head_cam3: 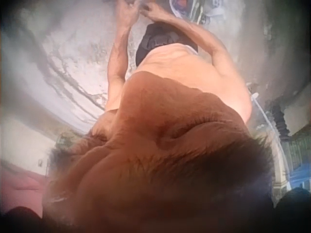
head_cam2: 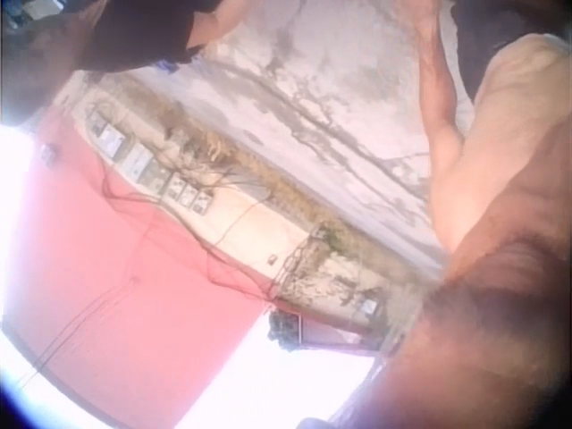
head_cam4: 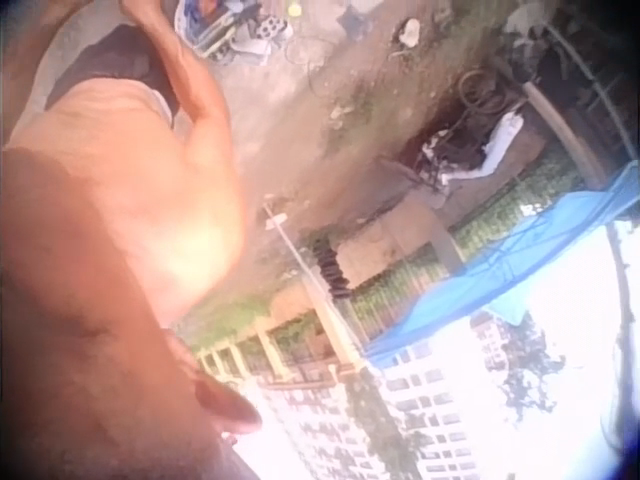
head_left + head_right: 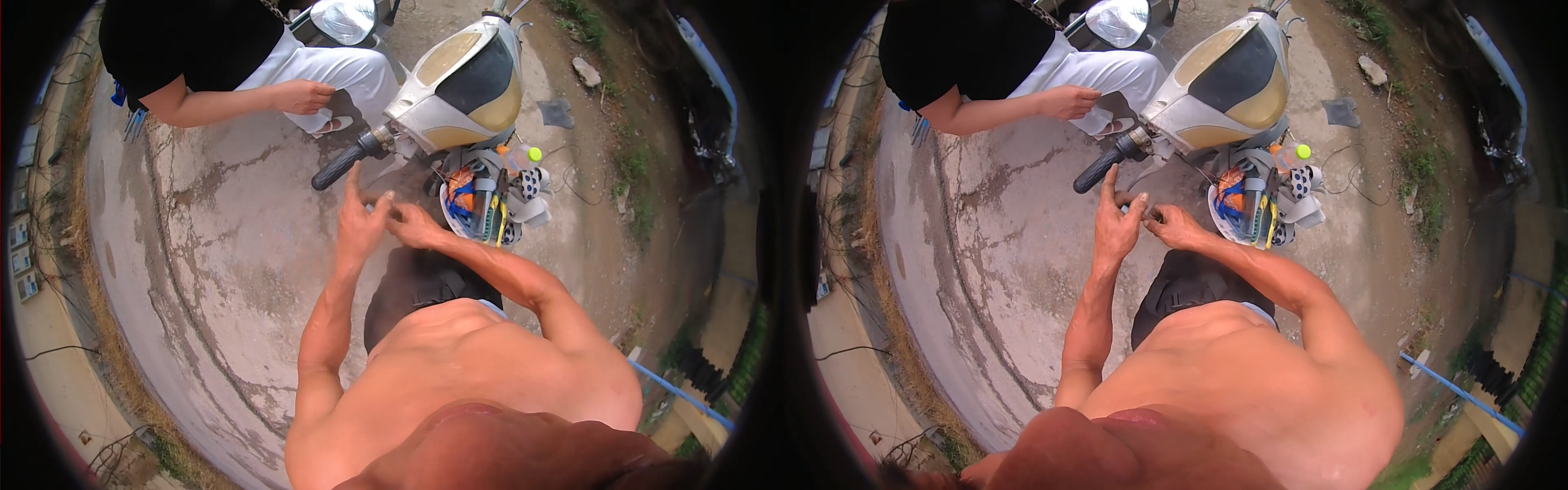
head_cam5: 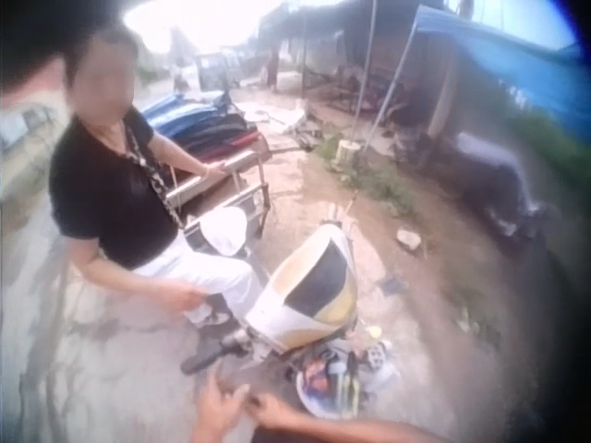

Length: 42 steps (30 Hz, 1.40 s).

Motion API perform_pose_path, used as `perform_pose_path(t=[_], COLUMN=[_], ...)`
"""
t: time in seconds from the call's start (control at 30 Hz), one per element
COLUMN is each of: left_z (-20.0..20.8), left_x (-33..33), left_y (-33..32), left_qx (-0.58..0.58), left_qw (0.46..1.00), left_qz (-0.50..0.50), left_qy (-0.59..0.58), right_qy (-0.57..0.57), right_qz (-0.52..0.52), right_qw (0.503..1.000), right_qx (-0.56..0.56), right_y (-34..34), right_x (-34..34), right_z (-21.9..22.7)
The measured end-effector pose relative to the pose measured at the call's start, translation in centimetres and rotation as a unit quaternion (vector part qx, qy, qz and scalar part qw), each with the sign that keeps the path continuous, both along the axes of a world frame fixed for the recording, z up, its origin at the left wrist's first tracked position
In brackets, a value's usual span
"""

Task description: The person works on the wiring and components of a scooter while standing and then kneeling. They manipulate electrical wires near the handlebars and later use a yellow screwdriver to work on a small component on the floorboard of the vehicle.

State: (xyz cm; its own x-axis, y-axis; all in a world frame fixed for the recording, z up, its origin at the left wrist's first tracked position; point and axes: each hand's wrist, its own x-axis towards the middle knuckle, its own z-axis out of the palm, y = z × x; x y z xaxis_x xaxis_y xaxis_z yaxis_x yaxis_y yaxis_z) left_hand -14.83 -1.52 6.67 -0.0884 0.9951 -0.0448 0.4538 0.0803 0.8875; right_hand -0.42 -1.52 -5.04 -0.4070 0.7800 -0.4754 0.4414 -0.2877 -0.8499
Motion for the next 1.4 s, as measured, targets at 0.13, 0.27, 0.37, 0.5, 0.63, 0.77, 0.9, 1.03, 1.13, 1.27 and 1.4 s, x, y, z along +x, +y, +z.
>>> perform_pose_path(t=[0.13, 0.27, 0.37, 0.5, 0.63, 0.77, 0.9, 1.03, 1.13, 1.27, 1.4], left_z=[-2.9, 1.1, -1.7, 1.6, -1.1, -3.6, -5.3, -5.9, -7.2, -9.7, -11.1], left_x=[-1.1, -2.4, -0.4, 1.3, 1.2, -0.9, -0.5, 1.6, 2.3, 3.6, 8.4], left_y=[1.6, 1.9, 0.8, -1.8, -0.3, -0.7, -3.3, -6.2, -9.3, -14.3, -17.6], left_qx=[-0.226, -0.161, -0.147, -0.307, -0.132, -0.277, -0.22, -0.194, -0.216, -0.309, -0.392], left_qw=[0.948, 0.957, 0.988, 0.865, 0.97, 0.93, 0.952, 0.96, 0.957, 0.939, 0.914], left_qz=[-0.054, -0.003, -0.028, -0.316, -0.112, -0.024, -0.002, 0.051, 0.1, 0.094, 0.085], left_qy=[-0.216, -0.241, -0.039, -0.242, -0.17, -0.24, -0.212, -0.195, -0.168, -0.115, -0.065], right_qy=[0.023, -0.018, -0.029, 0.124, -0.005, 0.013, 0.07, 0.089, 0.127, 0.032, 0.067], right_qz=[0.044, 0.024, 0.001, 0.025, -0.037, -0.078, -0.133, -0.159, -0.172, -0.138, -0.279], right_qw=[0.999, 0.999, 0.999, 0.992, 0.999, 0.997, 0.988, 0.982, 0.975, 0.989, 0.952], right_qx=[0.002, 0.034, 0.033, -0.002, 0.012, 0.024, -0.039, -0.055, -0.055, -0.045, -0.105], right_y=[-1.1, -3.2, -3.8, -4.4, -6.1, -8.1, -8.6, -8.8, -9.4, -11.1, -16.4], right_x=[1.2, 3.0, 3.7, 4.8, 6.0, 7.7, 11.5, 15.9, 18.6, 25.2, 36.4], right_z=[2.8, -0.8, 0.0, 3.1, 0.5, 0.9, 2.1, 4.5, 4.3, 3.0, -2.5])
